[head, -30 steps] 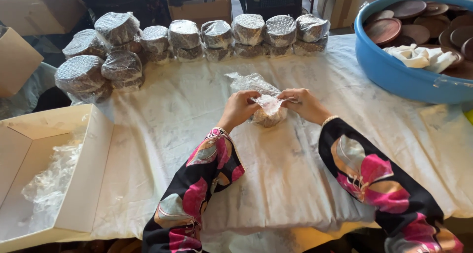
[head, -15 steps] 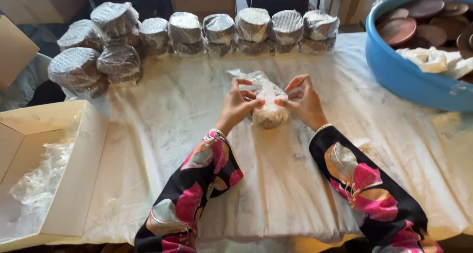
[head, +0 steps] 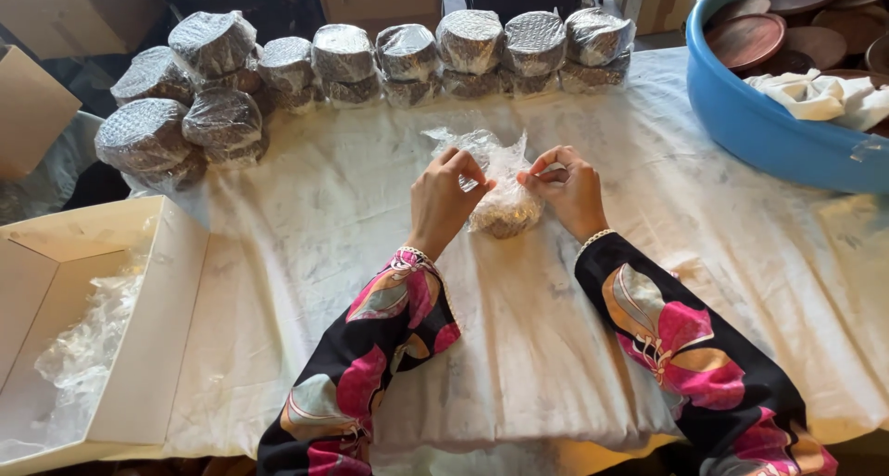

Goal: The person wraps a small brown bowl in bubble wrap on a table covered with a white cloth. They smooth the wrap around the bowl, then use a yellow tape dispenser to apply clear tape to secure the wrapping.

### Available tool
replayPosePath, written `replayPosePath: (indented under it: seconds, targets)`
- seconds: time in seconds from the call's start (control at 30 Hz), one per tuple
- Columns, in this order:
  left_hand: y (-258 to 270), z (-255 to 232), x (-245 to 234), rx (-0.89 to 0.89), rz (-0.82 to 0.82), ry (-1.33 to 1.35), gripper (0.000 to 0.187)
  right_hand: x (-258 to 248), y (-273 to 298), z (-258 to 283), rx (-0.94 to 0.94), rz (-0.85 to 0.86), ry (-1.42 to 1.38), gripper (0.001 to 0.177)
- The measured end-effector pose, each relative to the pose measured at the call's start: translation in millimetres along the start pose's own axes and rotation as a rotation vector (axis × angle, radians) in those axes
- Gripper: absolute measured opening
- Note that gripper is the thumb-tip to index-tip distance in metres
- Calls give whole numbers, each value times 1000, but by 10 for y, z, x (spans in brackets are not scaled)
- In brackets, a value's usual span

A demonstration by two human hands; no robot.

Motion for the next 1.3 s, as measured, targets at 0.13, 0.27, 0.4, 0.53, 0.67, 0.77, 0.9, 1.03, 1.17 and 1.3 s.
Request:
replayPosePath:
  seconds: [0.13,0.27,0.4,0.53,0.67,0.77,0.9,1.03,1.17,1.3]
  targets:
    - [16,101,160,16,44,127,15,0,32,111,-97,-2,3,23]
    - [-11,253,241,-46,72,223,16,9,54,172,-92,13,3,19]
    - [-63,255,157,-226,106,368,36,9,67,230,-83,5,-10,20]
    - [-151,375,273,-220,103,353,43,-3,81,230,-66,-6,-17,22]
    - [-383,482,438,-141,167,258,35,-14,53,191,-72,-24,-13,24]
    - [-454,582,603,-192,302,489,34,0,49,161,-105,-49,17,22]
    - [-461,585,783,-286,410,787,29,-28,56,131,-150,-63,79,22]
    - [-478,508,760,-230,360,717,26,-23,42,105,-196,-7,92,22]
    - [-471,502,842,-173,315,705,22,49,74,139,-206,86,56,24]
    - [-490,494,942,-79,276,683,22,107,132,280,-234,161,29,26]
Point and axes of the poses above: each hand's wrist, its own y-axis away from the middle knuckle, its own x-axis out of the palm, z = x × y, the point moved 9 cm from there along -y, towards the middle knuckle, and after that the axes turned 1 degree about z, right-handed, at the moved point
